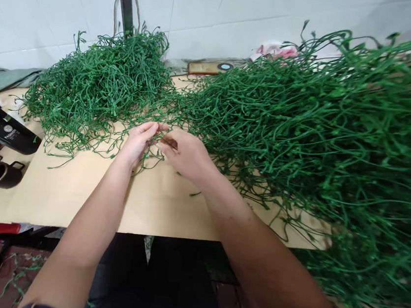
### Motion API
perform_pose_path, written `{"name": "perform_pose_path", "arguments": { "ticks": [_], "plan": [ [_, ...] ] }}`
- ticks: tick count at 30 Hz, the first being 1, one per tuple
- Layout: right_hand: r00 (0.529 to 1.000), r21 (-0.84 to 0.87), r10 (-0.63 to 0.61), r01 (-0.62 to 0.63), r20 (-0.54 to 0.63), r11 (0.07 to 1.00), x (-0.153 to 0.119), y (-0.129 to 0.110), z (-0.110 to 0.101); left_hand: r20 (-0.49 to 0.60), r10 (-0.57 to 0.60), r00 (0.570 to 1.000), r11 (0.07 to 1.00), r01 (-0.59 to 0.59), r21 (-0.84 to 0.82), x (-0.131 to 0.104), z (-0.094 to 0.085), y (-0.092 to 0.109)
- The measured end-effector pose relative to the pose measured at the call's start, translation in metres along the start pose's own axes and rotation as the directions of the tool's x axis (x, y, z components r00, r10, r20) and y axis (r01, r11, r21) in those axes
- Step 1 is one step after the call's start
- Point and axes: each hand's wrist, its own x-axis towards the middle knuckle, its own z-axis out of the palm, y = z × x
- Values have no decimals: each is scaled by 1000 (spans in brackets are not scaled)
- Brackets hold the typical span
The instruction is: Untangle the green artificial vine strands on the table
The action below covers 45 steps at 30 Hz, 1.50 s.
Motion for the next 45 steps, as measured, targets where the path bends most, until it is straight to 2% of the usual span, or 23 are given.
{"name": "perform_pose_path", "arguments": {
  "ticks": [5,10,12,15,16,17,19,21,24,26,28,30,33,35,38,41,45],
  "plan": [
    [993,24,-91,93,-74,995,-4,-7,5,-78,-4,997,1000,2,-24,2,2,6],
    [993,-62,-74,69,-94,996,-23,-14,7,-101,-84,991,995,89,41,3,6,4],
    [988,-45,-112,107,-103,993,-35,-22,5,-206,-71,976,997,75,9,4,3,5],
    [951,3,-294,296,-90,955,-54,-34,-5,-438,23,899,999,-42,-34,3,-7,12],
    [937,5,-334,336,-100,942,-58,-35,-10,-444,58,894,996,-81,-34,2,-10,15],
    [936,-9,-330,331,-124,943,-61,-34,-17,-408,74,910,995,-97,-37,0,-12,17],
    [964,-62,-199,191,-176,980,-62,-26,-33,-299,57,953,995,-80,-67,-5,-11,21],
    [979,-125,22,-49,-204,991,-60,-13,-51,-223,17,975,993,-44,-113,-8,-7,23],
    [928,-232,309,-354,-208,906,-60,7,-76,-185,-11,983,983,-23,-180,-8,-3,23],
    [888,-321,416,-460,-198,828,-65,19,-87,-167,-22,986,980,-12,-199,-8,-3,24],
    [881,-413,437,-472,-183,779,-73,34,-92,-138,-24,990,980,-4,-199,-11,-4,26],
    [905,-496,380,-424,-193,758,-82,51,-90,-105,-17,994,982,-3,-187,-19,-5,31],
    [949,-581,218,-311,-226,752,-97,74,-80,-111,11,994,987,-29,-156,-37,-6,41],
    [965,-601,106,-232,-239,765,-105,81,-72,-178,48,983,989,-72,-131,-49,-10,49],
    [968,-611,-6,-153,-250,777,-112,79,-61,-292,136,947,981,-169,-91,-65,-23,62],
    [963,-621,-34,-146,-268,770,-114,74,-54,-365,211,907,968,-245,-47,-79,-38,74],
    [938,-617,-7,-221,-345,755,-113,73,-52,-413,238,879,968,-249,28,-109,-56,86]
  ]
}}
